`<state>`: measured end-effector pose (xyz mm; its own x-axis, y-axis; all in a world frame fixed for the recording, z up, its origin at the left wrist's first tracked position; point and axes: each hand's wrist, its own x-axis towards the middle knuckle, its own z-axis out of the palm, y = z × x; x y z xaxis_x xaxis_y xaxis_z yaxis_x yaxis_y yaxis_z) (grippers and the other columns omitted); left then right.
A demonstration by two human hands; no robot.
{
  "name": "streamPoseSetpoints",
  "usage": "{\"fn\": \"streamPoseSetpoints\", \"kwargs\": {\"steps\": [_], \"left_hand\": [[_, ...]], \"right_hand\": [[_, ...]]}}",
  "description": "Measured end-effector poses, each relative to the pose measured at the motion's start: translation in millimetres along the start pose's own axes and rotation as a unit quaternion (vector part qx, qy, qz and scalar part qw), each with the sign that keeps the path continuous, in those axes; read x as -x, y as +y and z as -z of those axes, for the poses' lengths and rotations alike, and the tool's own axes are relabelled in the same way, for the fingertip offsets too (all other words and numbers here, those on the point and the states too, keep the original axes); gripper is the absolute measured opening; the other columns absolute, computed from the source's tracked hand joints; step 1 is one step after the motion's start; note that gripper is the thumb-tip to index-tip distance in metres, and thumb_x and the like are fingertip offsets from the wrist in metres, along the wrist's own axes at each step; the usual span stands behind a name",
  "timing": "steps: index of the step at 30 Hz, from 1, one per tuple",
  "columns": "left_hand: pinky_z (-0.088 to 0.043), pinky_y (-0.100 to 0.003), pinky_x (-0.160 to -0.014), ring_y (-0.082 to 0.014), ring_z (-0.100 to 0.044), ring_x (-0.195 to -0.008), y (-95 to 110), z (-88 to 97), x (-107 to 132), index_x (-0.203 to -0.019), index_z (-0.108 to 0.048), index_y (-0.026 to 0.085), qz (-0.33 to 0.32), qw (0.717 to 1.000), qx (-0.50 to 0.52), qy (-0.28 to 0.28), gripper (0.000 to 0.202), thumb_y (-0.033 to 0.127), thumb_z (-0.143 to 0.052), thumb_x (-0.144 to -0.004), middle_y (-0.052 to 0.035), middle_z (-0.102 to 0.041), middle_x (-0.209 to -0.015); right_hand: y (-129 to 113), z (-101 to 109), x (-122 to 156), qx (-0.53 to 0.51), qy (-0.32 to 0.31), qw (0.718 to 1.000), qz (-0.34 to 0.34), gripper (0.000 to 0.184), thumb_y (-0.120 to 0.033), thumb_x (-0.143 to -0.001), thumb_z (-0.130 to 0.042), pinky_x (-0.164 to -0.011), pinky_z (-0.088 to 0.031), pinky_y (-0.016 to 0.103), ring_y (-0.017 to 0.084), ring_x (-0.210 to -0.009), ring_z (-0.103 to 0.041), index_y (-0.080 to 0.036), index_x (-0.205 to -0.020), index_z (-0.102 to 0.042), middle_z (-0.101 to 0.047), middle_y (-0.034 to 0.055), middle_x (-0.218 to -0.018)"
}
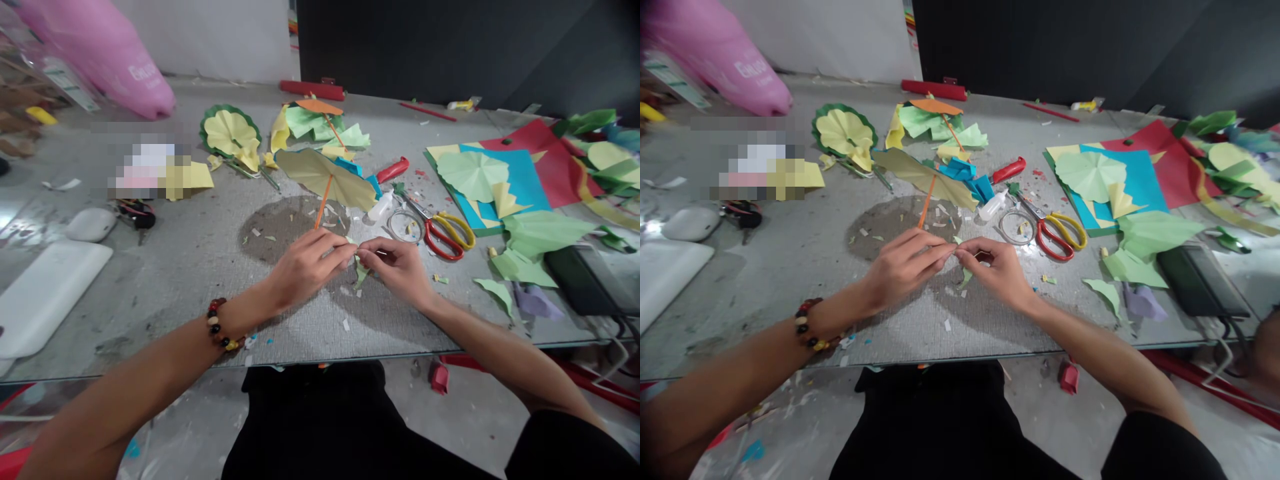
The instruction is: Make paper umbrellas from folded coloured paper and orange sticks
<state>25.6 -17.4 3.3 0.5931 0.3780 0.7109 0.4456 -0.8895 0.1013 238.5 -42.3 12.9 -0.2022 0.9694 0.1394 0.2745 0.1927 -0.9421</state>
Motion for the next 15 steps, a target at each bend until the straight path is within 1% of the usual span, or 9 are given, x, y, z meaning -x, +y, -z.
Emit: {"fn": "streamPoseSetpoints", "kwargs": {"steps": [4,10,15], "left_hand": [[-0.055,-0.033,-0.083,-0.0183,-0.063,-0.091,-0.6,1.4,-0.8,-0.115,-0.065,0.014,-0.005,1.000,0.005,0.007,0.017,0.016,-0.057,-0.100,-0.0069,-0.071,-0.099],[-0.056,-0.034,-0.082,-0.0199,-0.063,-0.090,0.2,4.1,-2.6,-0.114,-0.065,0.011,-0.024,1.000,-0.010,-0.002,0.017,0.014,-0.057,-0.099,-0.0089,-0.071,-0.098],[-0.056,-0.032,-0.081,-0.0184,-0.063,-0.090,-1.1,2.8,-1.6,-0.114,-0.065,0.013,-0.016,1.000,0.017,0.003,0.017,0.016,-0.057,-0.100,-0.0078,-0.070,-0.099]], "right_hand": [[-1.5,0.2,-0.3,-0.001,0.001,1.000,-0.001,0.020,-0.038,-0.089,-0.069,-0.062,-0.050,0.024,0.010,-0.066,-0.061,-0.018,-0.089,-0.075,-0.070,0.0011,-0.075],[-1.8,0.6,-0.6,0.004,-0.001,1.000,-0.004,0.018,-0.036,-0.090,-0.068,-0.060,-0.048,0.023,0.010,-0.064,-0.060,-0.019,-0.088,-0.074,-0.069,0.0006,-0.073],[-1.1,0.9,-0.5,0.003,-0.009,1.000,-0.005,0.020,-0.038,-0.090,-0.068,-0.059,-0.048,0.024,0.010,-0.064,-0.060,-0.019,-0.089,-0.074,-0.069,0.0009,-0.073]]}}
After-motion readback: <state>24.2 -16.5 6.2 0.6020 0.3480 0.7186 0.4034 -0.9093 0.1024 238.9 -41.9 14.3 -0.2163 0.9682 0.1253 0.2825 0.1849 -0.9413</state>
